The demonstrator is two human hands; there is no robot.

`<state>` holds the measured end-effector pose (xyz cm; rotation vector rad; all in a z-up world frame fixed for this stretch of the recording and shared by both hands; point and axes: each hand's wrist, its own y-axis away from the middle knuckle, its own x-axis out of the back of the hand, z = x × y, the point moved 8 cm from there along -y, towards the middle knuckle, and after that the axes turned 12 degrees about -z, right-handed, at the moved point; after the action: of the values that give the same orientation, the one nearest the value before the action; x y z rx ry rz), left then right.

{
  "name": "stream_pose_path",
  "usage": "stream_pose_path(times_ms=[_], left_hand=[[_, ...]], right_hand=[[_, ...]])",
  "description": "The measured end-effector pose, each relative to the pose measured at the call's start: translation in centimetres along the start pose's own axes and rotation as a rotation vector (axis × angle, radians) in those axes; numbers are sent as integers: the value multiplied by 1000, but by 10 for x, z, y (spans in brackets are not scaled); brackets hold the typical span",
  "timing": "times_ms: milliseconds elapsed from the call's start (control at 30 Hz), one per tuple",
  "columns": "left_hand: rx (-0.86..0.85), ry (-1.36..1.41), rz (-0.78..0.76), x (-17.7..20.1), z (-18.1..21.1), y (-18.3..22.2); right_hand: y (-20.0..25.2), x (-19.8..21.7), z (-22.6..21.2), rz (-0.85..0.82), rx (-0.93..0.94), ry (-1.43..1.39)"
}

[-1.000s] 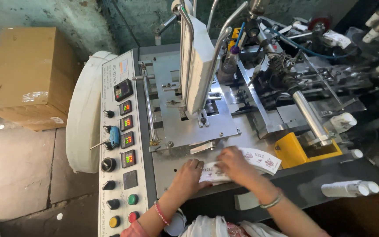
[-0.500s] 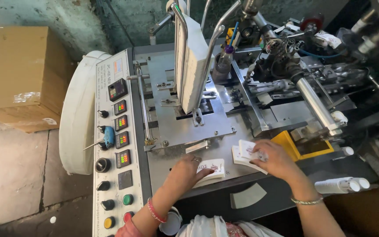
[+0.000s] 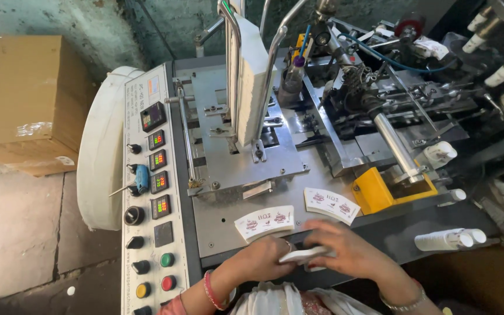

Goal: The recorder operates a paper cup machine, loading sleeves and collecting finished cups.

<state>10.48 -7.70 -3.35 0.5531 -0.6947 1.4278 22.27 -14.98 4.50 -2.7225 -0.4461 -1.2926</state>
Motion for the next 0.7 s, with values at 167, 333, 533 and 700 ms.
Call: stream_pose_path(times_ms=[167,333,533,700], left_hand=[[111,268,-212,15,12,-4],[193,518,-442,10,24,-2],[300,240,3,-20,-29,-5],[429,291,61,-1,-17,0]], right_hand=[[-2,-40,26,-162,-88,201],[-6,-32,-46,-265,216,536],[-20,-12,-30,11,245,463],[-39,-13,1,-64,-284,414]])
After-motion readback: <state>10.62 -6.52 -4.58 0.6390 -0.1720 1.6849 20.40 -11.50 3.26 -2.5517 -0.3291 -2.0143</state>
